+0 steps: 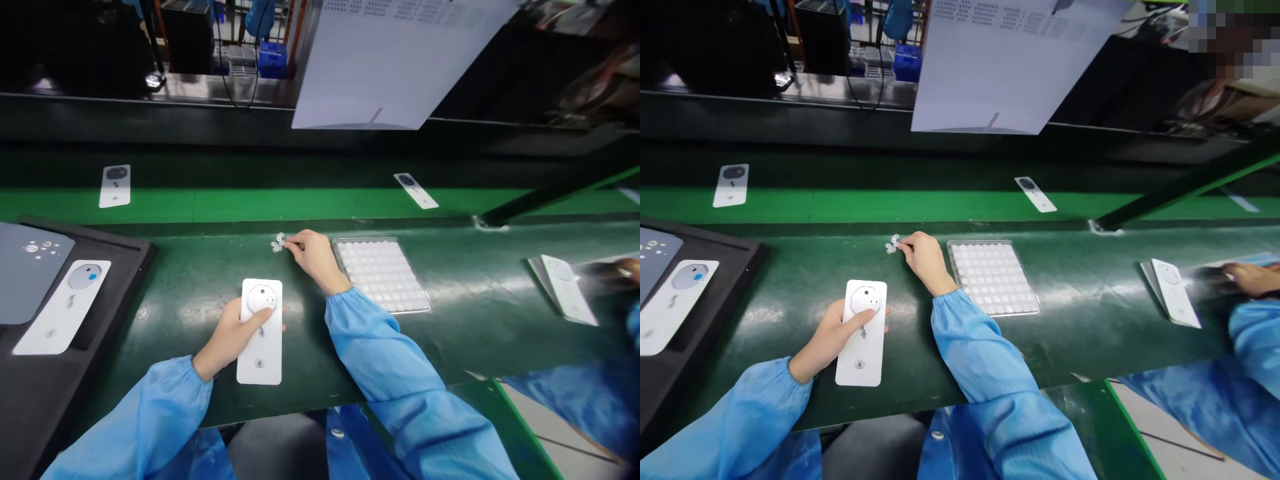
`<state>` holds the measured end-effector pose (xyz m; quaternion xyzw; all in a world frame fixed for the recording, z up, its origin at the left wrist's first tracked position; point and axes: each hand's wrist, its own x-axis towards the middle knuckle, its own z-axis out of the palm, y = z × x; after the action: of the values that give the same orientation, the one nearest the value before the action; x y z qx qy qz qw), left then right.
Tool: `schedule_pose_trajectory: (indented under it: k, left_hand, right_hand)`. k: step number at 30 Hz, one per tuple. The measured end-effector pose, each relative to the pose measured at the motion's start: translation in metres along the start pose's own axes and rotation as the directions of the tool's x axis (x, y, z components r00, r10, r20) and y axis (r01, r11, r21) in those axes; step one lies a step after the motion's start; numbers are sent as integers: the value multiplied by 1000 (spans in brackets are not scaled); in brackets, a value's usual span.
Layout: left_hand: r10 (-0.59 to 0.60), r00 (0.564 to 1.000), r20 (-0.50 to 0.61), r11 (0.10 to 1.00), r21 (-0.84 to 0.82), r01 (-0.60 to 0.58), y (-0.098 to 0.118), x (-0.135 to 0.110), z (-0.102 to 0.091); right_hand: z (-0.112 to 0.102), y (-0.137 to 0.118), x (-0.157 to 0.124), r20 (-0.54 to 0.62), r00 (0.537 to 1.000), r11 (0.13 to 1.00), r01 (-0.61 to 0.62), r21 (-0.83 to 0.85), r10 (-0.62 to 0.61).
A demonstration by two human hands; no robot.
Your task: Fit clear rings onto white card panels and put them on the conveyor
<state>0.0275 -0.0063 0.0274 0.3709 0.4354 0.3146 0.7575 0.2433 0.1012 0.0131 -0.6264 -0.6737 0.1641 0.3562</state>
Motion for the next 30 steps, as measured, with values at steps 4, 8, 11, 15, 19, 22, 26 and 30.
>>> schedule_pose_trajectory:
  k: [4, 8, 11, 15, 19, 22, 26, 30]
  left_hand:
    - [32, 999, -16, 999, -30, -32, -1, 1, -1]
    - [158, 981, -114, 987, 58, -152, -2, 0, -4]
    - [391, 887, -244, 905, 274, -324, -3, 0, -7]
    - [526, 830, -184, 793, 459, -401, -2, 0, -10]
    - [477, 863, -167, 798, 494, -345, 0, 2, -11]
    - [476, 861, -181, 799, 499, -336, 0, 3, -11]
    - [525, 836, -158, 756, 539, -372, -3, 2, -10]
    - [551, 824, -132, 752, 508, -421, -5, 0, -8]
  right_hand:
    - [-4, 6, 4, 33, 997, 997, -74, 32, 73]
    - [-17, 3, 0, 68, 988, 985, -147, 92, 141]
    - [-23, -6, -17, 135, 978, 971, -179, 156, 159]
    - [-19, -13, -44, 155, 964, 947, -244, 210, 214]
    - [-12, -11, -54, 171, 937, 901, -341, 269, 304]
    - [-15, -16, -59, 264, 910, 838, -402, 369, 320]
    - [-22, -39, -75, 459, 837, 620, -536, 573, 299]
    - [-24, -62, -89, 549, 801, 586, -569, 577, 236]
